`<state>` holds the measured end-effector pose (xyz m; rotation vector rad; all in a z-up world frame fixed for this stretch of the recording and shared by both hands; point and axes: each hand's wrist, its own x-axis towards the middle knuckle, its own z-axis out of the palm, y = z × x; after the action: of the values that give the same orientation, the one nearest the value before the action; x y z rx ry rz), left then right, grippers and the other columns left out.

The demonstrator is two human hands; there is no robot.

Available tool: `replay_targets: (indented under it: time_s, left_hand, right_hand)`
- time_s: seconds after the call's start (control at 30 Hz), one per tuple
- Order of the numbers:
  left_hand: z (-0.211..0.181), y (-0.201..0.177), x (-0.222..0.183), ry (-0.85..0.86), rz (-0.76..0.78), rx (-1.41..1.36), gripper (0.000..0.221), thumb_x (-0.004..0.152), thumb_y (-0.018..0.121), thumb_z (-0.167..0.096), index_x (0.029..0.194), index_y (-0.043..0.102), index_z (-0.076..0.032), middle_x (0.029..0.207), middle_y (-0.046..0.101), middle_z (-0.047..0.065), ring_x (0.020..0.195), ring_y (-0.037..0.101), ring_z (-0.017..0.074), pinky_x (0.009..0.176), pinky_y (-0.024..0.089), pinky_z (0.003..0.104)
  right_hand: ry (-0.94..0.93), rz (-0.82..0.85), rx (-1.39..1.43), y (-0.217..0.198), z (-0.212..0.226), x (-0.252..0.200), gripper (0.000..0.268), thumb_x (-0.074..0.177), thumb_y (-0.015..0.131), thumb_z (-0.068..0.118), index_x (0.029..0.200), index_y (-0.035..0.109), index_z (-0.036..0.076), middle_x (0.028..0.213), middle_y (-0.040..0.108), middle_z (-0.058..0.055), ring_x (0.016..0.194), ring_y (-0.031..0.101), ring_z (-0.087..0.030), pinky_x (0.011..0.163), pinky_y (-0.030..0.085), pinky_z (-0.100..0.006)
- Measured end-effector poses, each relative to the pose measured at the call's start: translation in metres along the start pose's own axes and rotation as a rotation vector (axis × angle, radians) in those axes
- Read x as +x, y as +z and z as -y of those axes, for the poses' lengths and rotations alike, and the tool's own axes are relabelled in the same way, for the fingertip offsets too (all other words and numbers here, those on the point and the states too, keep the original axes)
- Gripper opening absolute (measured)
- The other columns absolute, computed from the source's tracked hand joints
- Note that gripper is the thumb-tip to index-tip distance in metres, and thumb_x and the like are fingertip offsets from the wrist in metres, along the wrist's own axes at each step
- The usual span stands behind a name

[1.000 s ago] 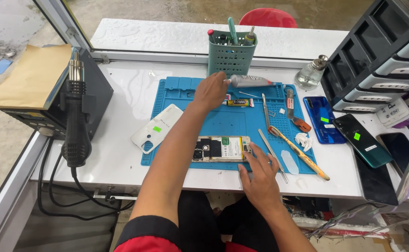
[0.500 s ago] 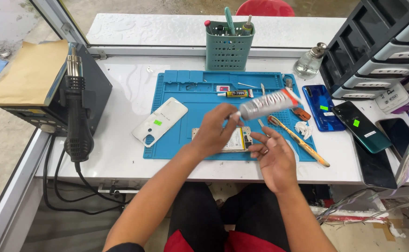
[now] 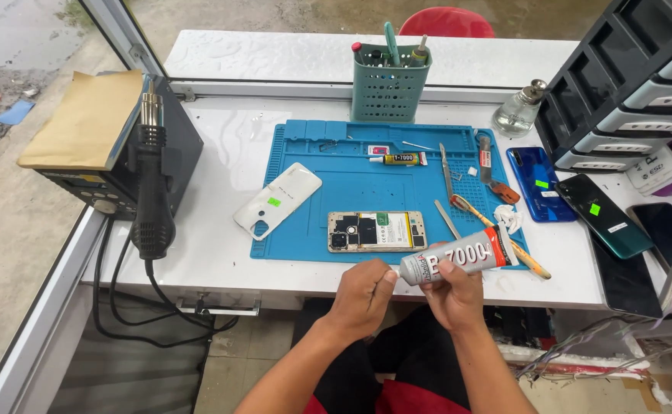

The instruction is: Applying adhesive to a mobile phone frame and assembling the internal chassis and components.

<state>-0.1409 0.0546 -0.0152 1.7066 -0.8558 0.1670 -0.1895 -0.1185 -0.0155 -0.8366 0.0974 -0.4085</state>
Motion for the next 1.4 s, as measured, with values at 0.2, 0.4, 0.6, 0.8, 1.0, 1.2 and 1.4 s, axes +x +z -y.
replay_targets:
  time_s: [0.2,0.4,0.6,0.8,1.0,1.2,1.4]
  left_hand:
    - [-0.025,-0.023,0.021,-0.217,0.074,-0.049,0.05,0.107,0.048,-0.036,0.065,0.061,-0.012,0.057,0.064,0.011,0.056,0.064,0.0318,0.055,0.05,0.038]
    - [-0.016,-0.036,0.029,-0.015,0.092,0.029,0.024,0.095,0.072,-0.012,0.116,0.069,0.0,0.096,0.071,0.018,0.085,0.074,0.0342,0.073,0.062,0.04]
    - [-0.003,-0.037,0.03,0.082,0.045,0.189,0.017,0.103,0.062,-0.018,0.103,0.072,-0.004,0.08,0.069,0.013,0.073,0.072,0.0331,0.063,0.06,0.039]
    - [0.002,-0.039,0.033,-0.026,0.064,0.144,0.047,0.11,0.045,-0.034,0.074,0.063,-0.009,0.058,0.061,0.009,0.054,0.065,0.0305,0.05,0.052,0.038]
    - [-0.01,-0.054,0.035,0.02,0.154,0.073,0.018,0.103,0.062,-0.021,0.109,0.065,-0.005,0.089,0.068,0.016,0.085,0.072,0.038,0.07,0.06,0.046]
    - [-0.005,-0.059,0.03,0.092,0.146,0.098,0.015,0.102,0.063,-0.019,0.1,0.07,-0.006,0.08,0.064,0.014,0.079,0.069,0.0358,0.068,0.057,0.045]
    - [0.025,-0.068,0.019,0.032,0.026,0.214,0.045,0.11,0.045,-0.038,0.078,0.064,-0.013,0.063,0.057,0.006,0.063,0.063,0.0292,0.061,0.053,0.038]
  right_hand:
    - [-0.058,0.029,-0.046,0.004,-0.002,-0.002,0.024,0.091,0.07,0.012,0.111,0.062,0.001,0.076,0.063,-0.007,0.061,0.066,-0.015,0.051,0.058,-0.025]
    - [-0.081,-0.033,-0.137,0.036,0.011,-0.003,0.009,0.099,0.066,0.012,0.104,0.062,0.006,0.074,0.068,-0.009,0.058,0.069,-0.019,0.048,0.056,-0.024]
    - [-0.073,0.01,-0.229,0.031,0.009,-0.001,0.012,0.097,0.07,0.013,0.103,0.061,0.007,0.074,0.068,-0.007,0.059,0.071,-0.019,0.047,0.053,-0.021]
    - [-0.106,0.056,-0.254,0.024,0.006,-0.003,0.02,0.092,0.076,0.014,0.104,0.061,0.008,0.076,0.067,-0.006,0.061,0.07,-0.017,0.049,0.053,-0.02]
    - [-0.116,0.062,-0.183,0.021,0.006,-0.001,0.022,0.094,0.073,0.01,0.112,0.06,0.009,0.082,0.067,-0.005,0.065,0.071,-0.018,0.054,0.056,-0.022]
    - [-0.096,0.058,-0.149,0.022,0.005,-0.003,0.021,0.095,0.072,0.009,0.112,0.06,0.01,0.084,0.066,-0.004,0.065,0.07,-0.017,0.056,0.059,-0.023]
    - [-0.097,-0.025,-0.033,0.023,0.016,0.005,0.008,0.099,0.069,0.012,0.105,0.063,0.011,0.08,0.069,-0.006,0.062,0.069,-0.017,0.061,0.058,-0.026]
